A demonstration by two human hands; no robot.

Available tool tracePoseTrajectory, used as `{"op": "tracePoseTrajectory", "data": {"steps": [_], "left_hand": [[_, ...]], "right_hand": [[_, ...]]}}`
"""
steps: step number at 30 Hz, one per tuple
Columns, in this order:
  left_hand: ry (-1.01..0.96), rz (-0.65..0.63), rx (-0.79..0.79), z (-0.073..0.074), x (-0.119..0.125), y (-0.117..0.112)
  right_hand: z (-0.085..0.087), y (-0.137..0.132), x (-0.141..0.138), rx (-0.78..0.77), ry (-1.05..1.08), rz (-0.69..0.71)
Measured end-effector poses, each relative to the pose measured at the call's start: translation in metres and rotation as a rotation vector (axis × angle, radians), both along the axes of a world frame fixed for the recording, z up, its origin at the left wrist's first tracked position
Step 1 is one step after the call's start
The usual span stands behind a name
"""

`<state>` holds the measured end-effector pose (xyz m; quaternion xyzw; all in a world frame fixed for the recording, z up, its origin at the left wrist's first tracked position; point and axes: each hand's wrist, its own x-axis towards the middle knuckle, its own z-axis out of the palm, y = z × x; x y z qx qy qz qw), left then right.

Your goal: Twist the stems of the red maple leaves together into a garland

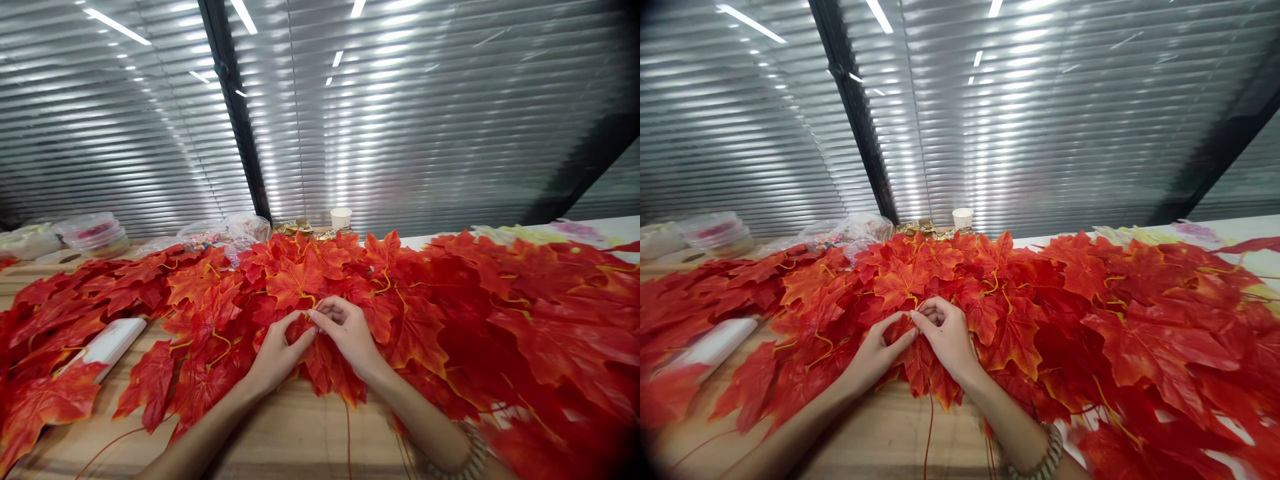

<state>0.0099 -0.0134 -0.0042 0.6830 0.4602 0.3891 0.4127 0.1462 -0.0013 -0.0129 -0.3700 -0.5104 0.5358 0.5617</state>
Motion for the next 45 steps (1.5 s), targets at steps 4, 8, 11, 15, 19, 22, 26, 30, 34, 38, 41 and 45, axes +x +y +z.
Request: {"op": "tracePoseTrajectory", "data": {"steps": [4, 8, 11, 15, 19, 22, 26, 30, 34, 38, 41, 45], "left_hand": [[0.012, -0.001, -0.003, 0.0006, -0.0001, -0.0002], [0.023, 0.001, 0.000, 0.0010, -0.0004, 0.0000], [0.025, -0.006, 0.004, 0.0009, -0.0004, 0.0001], [0.025, -0.003, -0.013, 0.0008, -0.0003, 0.0000], [0.039, 0.003, -0.006, 0.0003, -0.0011, 0.0000], [0.052, -0.002, -0.002, 0.0000, -0.0016, 0.0000], [0.061, -0.001, 0.005, -0.0003, -0.0012, 0.0001], [0.064, 0.011, 0.017, -0.0008, -0.0006, 0.0003], [0.072, 0.000, 0.034, -0.0009, -0.0010, 0.0007], [0.094, -0.006, 0.043, -0.0008, -0.0014, 0.0009], [0.093, -0.017, 0.051, -0.0007, -0.0013, 0.0008], [0.092, -0.033, 0.054, -0.0005, -0.0012, 0.0005]], "right_hand": [[0.0004, -0.0003, -0.0002, -0.004, -0.003, -0.004], [0.0000, -0.0001, 0.0002, 0.000, -0.023, -0.011], [-0.0008, 0.0003, 0.0004, 0.008, -0.028, -0.008], [-0.0012, 0.0007, 0.0001, 0.004, -0.025, -0.007], [-0.0005, 0.0005, -0.0001, -0.002, -0.023, -0.010], [0.0002, 0.0000, -0.0002, -0.004, -0.025, -0.011], [0.0009, -0.0006, -0.0005, -0.002, -0.033, -0.013], [0.0006, -0.0004, -0.0004, -0.003, -0.045, -0.021], [0.0000, 0.0002, -0.0001, 0.004, -0.052, -0.023], [0.0007, 0.0002, -0.0002, 0.000, -0.054, -0.028], [0.0016, -0.0001, -0.0003, -0.006, -0.058, -0.028], [0.0014, -0.0003, 0.0000, -0.010, -0.052, -0.022]]}}
